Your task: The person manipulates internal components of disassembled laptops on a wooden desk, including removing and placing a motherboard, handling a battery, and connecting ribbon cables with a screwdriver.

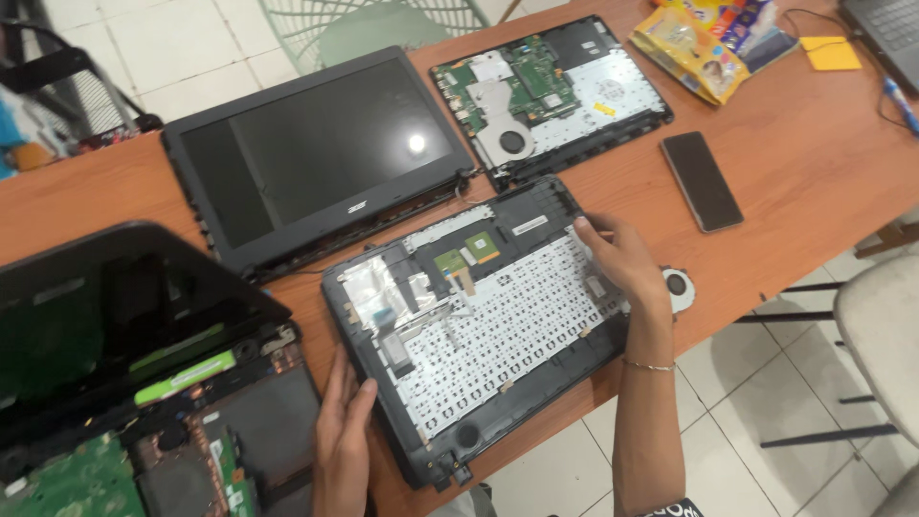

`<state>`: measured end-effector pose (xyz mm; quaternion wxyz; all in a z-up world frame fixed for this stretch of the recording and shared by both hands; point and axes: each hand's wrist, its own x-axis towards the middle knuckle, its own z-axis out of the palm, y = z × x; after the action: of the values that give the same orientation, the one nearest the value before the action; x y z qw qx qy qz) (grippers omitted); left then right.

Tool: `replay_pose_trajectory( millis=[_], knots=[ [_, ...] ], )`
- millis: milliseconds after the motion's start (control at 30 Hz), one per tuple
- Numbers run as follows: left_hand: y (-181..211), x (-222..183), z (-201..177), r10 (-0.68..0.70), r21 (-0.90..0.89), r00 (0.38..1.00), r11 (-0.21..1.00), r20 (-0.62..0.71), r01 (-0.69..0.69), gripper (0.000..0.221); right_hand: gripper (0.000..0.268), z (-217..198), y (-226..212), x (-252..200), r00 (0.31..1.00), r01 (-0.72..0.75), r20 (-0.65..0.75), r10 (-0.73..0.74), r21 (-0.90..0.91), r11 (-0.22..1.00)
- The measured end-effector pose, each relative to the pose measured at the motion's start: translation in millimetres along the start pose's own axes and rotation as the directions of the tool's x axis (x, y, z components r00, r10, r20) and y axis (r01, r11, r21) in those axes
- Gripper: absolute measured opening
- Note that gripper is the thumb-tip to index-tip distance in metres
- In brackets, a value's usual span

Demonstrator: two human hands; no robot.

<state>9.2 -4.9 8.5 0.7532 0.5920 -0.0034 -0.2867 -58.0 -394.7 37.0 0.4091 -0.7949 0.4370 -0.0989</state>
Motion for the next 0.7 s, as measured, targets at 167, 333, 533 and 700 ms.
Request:
replay_pose_trajectory(
  millis=[167,333,533,700],
  knots=[
    [7,1,-12,0.054,0.107,0.998,0.993,-0.018,-0.052,0.068,0.053,18,-18,-29,0.894,0.329,-0.218,-0.391,-0.272,0.904],
    [27,-6,-42,0.185,0.219,0.981,0.961,-0.063,-0.167,0.056,0.046,39,-74,-103,0.886,0.377,-0.222,-0.407,-0.167,0.911],
    [40,-32,-104,0.274,0.296,0.947,0.93,-0.168,-0.216,0.029,0.031,76,-127,-179,0.889,0.459,-0.041,-0.457,0.083,0.885],
    [65,-66,-139,0.324,0.546,0.9,0.829,-0.292,-0.121,0.027,0.02,107,-148,-235,0.868,0.484,0.055,-0.494,0.13,0.865]
  ],
)
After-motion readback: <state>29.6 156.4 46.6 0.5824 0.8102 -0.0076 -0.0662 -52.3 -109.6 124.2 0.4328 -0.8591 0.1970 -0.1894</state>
